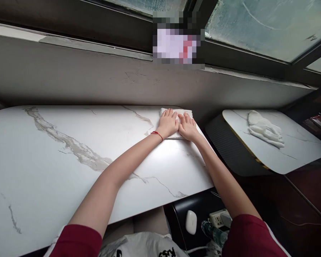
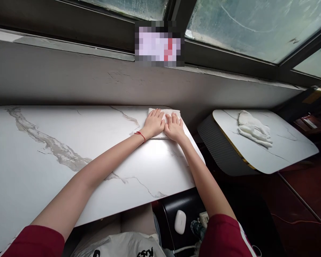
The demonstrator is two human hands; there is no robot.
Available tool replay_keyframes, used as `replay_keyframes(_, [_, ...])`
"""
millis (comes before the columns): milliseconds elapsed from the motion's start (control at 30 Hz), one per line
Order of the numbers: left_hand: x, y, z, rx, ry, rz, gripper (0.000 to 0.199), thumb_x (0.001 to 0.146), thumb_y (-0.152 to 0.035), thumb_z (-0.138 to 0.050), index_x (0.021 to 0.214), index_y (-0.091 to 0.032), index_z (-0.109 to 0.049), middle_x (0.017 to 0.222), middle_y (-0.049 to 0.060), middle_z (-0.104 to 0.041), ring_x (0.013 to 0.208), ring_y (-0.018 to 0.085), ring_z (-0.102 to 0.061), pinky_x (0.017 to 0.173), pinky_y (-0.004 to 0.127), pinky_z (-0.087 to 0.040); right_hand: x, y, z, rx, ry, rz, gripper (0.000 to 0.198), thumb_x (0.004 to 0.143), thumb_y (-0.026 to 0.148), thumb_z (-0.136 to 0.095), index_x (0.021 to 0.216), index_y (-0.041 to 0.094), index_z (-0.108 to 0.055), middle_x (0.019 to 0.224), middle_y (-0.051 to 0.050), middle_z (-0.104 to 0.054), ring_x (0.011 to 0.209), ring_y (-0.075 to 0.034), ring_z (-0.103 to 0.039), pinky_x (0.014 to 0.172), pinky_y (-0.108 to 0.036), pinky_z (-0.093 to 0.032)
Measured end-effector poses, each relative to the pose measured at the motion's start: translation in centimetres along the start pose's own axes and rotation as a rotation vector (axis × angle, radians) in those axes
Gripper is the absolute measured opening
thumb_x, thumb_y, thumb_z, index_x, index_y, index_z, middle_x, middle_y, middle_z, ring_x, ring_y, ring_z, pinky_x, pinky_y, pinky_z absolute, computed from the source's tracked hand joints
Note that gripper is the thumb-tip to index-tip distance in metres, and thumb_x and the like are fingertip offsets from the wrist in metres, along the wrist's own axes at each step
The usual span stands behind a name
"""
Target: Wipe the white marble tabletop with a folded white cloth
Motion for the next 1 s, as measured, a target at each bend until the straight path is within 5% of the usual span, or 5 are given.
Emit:
replay_keyframes(500, [2.9,3.3,0.9,0.036,-0.077,0.108,0.036,0.097,-0.021,-0.039,0.126,-0.010,-0.058,0.136,0.016,-0.060,0.128,0.028,-0.051,0.114,0.043,-0.036,5.6,1.5,-0.1,0.109,-0.069,0.064,0.054,0.096,0.032,-0.026,0.147,0.019,-0.040,0.161,-0.014,-0.035,0.151,-0.028,-0.029,0.121,-0.059,-0.023])
replay_keyframes(1000, [2.2,2.5,1.1,0.124,-0.042,0.096,0.041,0.098,-0.024,-0.037,0.130,-0.010,-0.058,0.140,0.018,-0.057,0.130,0.031,-0.049,0.113,0.046,-0.036,3.7,2.2,0.7,0.055,-0.108,0.107,0.056,0.096,0.026,-0.027,0.149,0.013,-0.041,0.158,-0.017,-0.039,0.148,-0.026,-0.034,0.121,-0.052,-0.025])
Point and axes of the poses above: each hand's wrist, its own x-axis towards the middle knuckle, its own z-axis out of the back of the hand, y = z × x, the point moved 5 cm from there along x, towards the middle knuckle
